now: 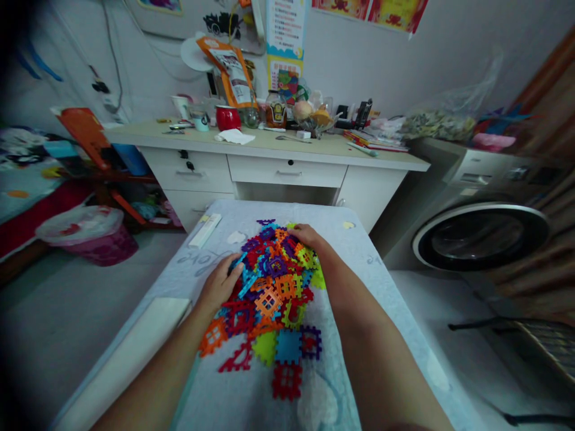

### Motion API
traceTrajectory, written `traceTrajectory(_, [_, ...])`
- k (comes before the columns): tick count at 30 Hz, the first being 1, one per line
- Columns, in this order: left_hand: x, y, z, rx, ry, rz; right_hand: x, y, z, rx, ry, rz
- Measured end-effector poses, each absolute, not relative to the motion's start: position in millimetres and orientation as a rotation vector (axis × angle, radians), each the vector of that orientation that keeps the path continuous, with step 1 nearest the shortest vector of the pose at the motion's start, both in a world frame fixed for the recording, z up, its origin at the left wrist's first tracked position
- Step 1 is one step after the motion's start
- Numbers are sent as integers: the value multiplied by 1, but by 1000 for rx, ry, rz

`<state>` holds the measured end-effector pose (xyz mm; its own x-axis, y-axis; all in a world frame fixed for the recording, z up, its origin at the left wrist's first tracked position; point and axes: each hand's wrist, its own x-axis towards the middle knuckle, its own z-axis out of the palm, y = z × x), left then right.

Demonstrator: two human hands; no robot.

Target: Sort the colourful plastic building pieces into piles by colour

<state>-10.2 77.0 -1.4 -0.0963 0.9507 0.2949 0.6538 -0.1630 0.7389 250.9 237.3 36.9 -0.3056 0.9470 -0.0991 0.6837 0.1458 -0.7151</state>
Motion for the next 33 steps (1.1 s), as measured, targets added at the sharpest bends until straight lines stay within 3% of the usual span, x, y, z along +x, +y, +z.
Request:
traceTrajectory(3, [-11,77,0,1809,1754,1150,248,227,45,-1475,-2021,1247])
traceTrajectory(6, [-11,77,1,1805,1755,1125,252,223,59,-1442,-2116,1288])
traceTrajectory(13, [-11,76,1,1802,1770,1109,212,258,77,-1583,-2391,772])
traceTrajectory(21, [-14,78,-3,1825,1763,1121,146,277,43,-1626,-2431,597])
traceTrajectory(27, [-13,77,-6,1816,1746,1193,152,271,49,-1492,-2603,805])
traceTrajectory(33, [-14,77,-8,1723,1762,1261,162,244,83,-1319,-2598,1299])
